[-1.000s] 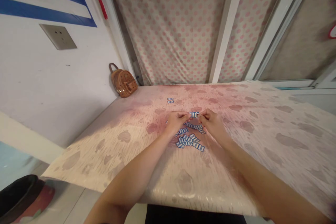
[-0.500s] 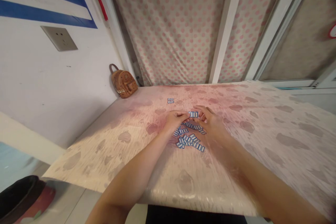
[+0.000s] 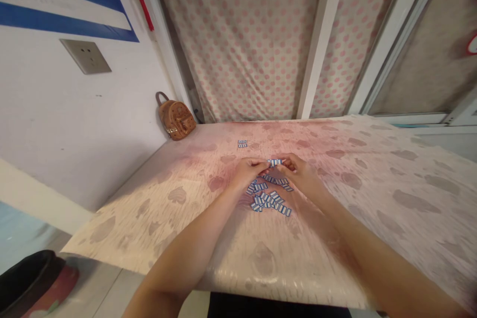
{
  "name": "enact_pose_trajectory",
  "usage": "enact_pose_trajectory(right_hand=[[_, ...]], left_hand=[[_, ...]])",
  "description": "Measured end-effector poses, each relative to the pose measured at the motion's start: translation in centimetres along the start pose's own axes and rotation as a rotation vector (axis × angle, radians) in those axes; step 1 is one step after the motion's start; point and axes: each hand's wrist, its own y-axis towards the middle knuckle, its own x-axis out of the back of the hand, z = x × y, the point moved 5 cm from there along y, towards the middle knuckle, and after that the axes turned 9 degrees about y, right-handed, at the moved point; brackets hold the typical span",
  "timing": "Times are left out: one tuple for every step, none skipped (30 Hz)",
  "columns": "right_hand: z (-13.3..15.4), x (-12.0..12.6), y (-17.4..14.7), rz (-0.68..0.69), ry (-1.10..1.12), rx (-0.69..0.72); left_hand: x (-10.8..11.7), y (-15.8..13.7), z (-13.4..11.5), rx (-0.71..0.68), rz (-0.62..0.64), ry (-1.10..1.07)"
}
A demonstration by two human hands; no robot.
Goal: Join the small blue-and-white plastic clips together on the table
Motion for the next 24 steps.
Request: enact_pose_trajectory(right_hand=[[-0.4,0.0,0.1,-0.003,0.041,-0.008],[-0.7,0.0,0.3,-0.003,0.076,-0.011],[-0.9,0.0,0.4,-0.002,0.100,-0.014],[-1.2,0.1,0.5,-0.003,0.117,-0.020],[-1.4,0.1,0.6,-0.004,0.128,-0.029],[-1.5,0.1,0.6,-0.004,0.132,-0.038],[-1.6,0.2,0.7,-0.004,0.128,-0.047],[-1.6,0.2,0.7,-0.004,0.120,-0.054],[-1.6,0.2,0.7,-0.003,0.111,-0.059],[-1.7,0.2,0.7,-0.002,0.102,-0.063],[-1.7,0.2,0.7,-0.003,0.096,-0.063],[-1.7,0.2,0.7,-0.006,0.095,-0.061],[-1.7,0.2,0.7,-0.010,0.095,-0.057],[-1.8,0.2,0.7,-0.013,0.097,-0.050],[-1.8,0.2,0.6,-0.014,0.099,-0.043],[-1.8,0.2,0.6,-0.014,0.102,-0.038],[-1.8,0.1,0.6,-0.013,0.104,-0.037],[-1.8,0.1,0.6,-0.009,0.105,-0.038],[-1.8,0.0,0.6,-0.005,0.107,-0.040],[-1.8,0.0,0.6,0.000,0.112,-0.043],[-1.8,-0.1,0.5,0.004,0.118,-0.045],[-1.8,-0.1,0.6,0.007,0.123,-0.046],[-1.7,-0.1,0.6,0.009,0.128,-0.046],[-1.7,-0.1,0.6,0.003,0.133,-0.046]], left_hand=[[0.0,0.0,0.0,0.001,0.006,0.000],[-0.1,0.0,0.1,0.001,0.013,-0.002],[-0.1,0.1,0.1,0.001,0.022,-0.003],[-0.2,0.1,0.2,0.000,0.029,-0.001],[-0.2,0.1,0.2,-0.003,0.033,0.004],[-0.2,0.2,0.3,-0.003,0.038,0.011],[-0.3,0.3,0.4,-0.002,0.042,0.019],[-0.2,0.3,0.6,0.002,0.041,0.028],[-0.2,0.4,0.7,0.006,0.037,0.039],[0.0,0.4,0.7,0.009,0.028,0.052],[0.1,0.5,0.7,0.004,0.016,0.066],[0.3,0.5,0.6,-0.005,0.002,0.078],[0.4,0.5,0.5,-0.017,-0.013,0.089],[0.5,0.5,0.4,-0.030,-0.026,0.095],[0.6,0.5,0.2,-0.041,-0.036,0.098],[0.7,0.4,0.1,-0.048,-0.047,0.099],[0.7,0.3,-0.1,-0.053,-0.054,0.100],[0.7,0.2,-0.1,-0.056,-0.061,0.102],[0.6,0.1,-0.2,-0.061,-0.067,0.106],[0.5,0.1,-0.2,-0.067,-0.071,0.112],[0.5,0.1,-0.3,-0.071,-0.073,0.120],[0.5,0.2,-0.3,-0.076,-0.074,0.131],[0.6,0.4,-0.3,-0.080,-0.073,0.145],[0.9,0.8,-0.3,-0.084,-0.072,0.166]])
